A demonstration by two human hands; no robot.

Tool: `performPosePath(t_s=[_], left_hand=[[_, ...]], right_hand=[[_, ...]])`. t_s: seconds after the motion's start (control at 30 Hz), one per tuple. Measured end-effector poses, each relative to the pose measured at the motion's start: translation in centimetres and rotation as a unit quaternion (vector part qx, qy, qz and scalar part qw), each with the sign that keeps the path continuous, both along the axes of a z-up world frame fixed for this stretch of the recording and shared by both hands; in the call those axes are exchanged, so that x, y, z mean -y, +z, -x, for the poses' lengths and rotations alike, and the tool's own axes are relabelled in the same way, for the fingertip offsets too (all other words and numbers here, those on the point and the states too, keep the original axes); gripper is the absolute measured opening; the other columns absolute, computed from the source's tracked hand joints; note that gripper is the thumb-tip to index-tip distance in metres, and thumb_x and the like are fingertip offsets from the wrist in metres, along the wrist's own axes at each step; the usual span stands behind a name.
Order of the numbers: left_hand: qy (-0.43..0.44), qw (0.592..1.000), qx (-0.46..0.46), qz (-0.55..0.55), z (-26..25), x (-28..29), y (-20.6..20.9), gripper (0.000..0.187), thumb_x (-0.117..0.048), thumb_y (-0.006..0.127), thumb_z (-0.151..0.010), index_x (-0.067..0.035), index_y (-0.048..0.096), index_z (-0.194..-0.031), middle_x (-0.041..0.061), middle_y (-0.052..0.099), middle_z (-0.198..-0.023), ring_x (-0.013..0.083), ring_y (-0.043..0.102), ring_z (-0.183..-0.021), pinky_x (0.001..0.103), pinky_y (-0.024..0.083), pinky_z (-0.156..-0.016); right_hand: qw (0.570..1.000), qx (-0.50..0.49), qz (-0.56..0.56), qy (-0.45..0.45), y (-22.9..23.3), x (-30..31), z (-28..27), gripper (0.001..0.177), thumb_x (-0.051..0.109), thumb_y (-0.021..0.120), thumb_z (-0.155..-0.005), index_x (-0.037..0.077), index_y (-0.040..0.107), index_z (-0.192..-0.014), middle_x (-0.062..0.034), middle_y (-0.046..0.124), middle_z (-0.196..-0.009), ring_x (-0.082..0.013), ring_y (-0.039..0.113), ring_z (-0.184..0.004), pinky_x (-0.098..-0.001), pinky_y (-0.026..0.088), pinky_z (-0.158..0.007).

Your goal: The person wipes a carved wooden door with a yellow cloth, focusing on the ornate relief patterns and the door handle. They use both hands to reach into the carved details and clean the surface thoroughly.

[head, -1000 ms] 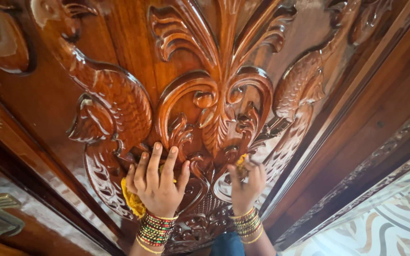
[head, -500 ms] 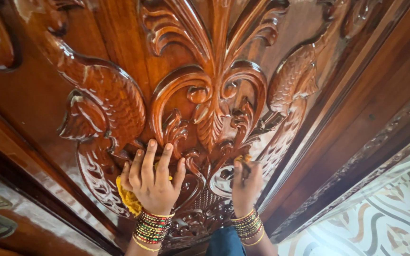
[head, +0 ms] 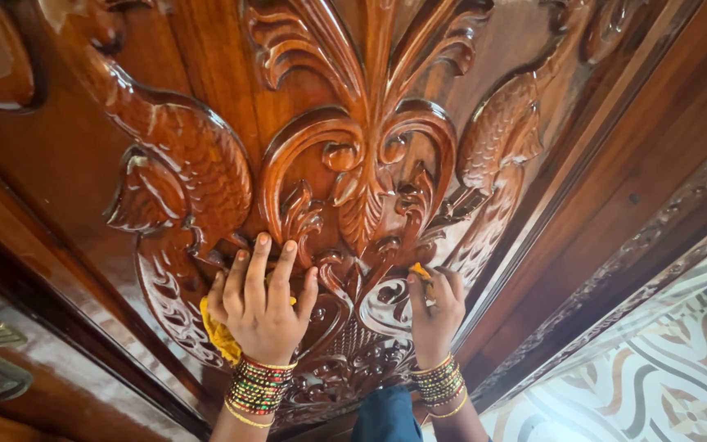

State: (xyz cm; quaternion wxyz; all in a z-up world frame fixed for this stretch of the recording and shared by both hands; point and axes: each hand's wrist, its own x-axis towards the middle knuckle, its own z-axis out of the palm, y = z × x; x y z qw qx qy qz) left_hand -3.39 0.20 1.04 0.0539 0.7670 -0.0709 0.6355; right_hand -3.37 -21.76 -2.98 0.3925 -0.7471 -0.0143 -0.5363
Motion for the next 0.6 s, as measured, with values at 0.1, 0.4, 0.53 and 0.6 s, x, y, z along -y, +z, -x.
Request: performPosePath(t_s=[0.1, 0.4, 0.53, 0.6], left_hand=[[-0.011, 1.000, 0.001, 0.020, 0.0, 0.4, 0.0, 0.040, -0.046, 0.067, -0.101, -0.020, 0.070, -0.131, 0.004, 0.062, -0.144, 0.0304, 0.055, -0.126, 0.052, 0.038, -0.110], [-0.009, 0.999, -0.023, -0.022, 0.9, -0.7, 0.5, 0.042, -0.046, 0.067, -0.102, -0.020, 0.070, -0.135, 0.006, 0.061, -0.146, 0.0303, 0.057, -0.126, 0.050, 0.039, -0.109], [-0.013, 0.999, -0.016, -0.031, 0.9, -1.1, 0.3, 0.043, -0.046, 0.066, -0.102, -0.021, 0.068, -0.137, 0.006, 0.060, -0.145, 0.0293, 0.057, -0.126, 0.049, 0.040, -0.107], [-0.021, 0.999, -0.009, -0.025, 0.6, -0.9, 0.1, 0.043, -0.046, 0.066, -0.102, -0.021, 0.067, -0.136, 0.007, 0.060, -0.144, 0.0295, 0.057, -0.126, 0.050, 0.040, -0.106]], right_hand=[[1.000, 0.025, -0.008, 0.004, -1.2, -0.8, -0.4, 0.011, 0.004, 0.075, -0.088, 0.002, 0.070, -0.097, -0.0099, 0.068, -0.098, -0.0219, 0.065, -0.088, -0.0339, 0.052, -0.079], [0.979, 0.129, 0.148, 0.058, -12.1, -5.8, -1.8, 0.022, -0.004, 0.074, -0.072, 0.007, 0.066, -0.089, -0.0101, 0.065, -0.098, -0.0292, 0.063, -0.087, -0.0396, 0.053, -0.076], [0.974, 0.087, 0.176, 0.112, -14.9, -4.3, -1.9, 0.022, -0.002, 0.076, -0.070, 0.008, 0.065, -0.085, -0.0073, 0.063, -0.094, -0.0275, 0.063, -0.085, -0.0399, 0.051, -0.072], [0.969, 0.089, 0.194, 0.127, -14.2, -3.9, -2.0, 0.023, -0.004, 0.075, -0.071, 0.006, 0.067, -0.091, -0.0088, 0.064, -0.095, -0.0282, 0.063, -0.085, -0.0402, 0.051, -0.072]])
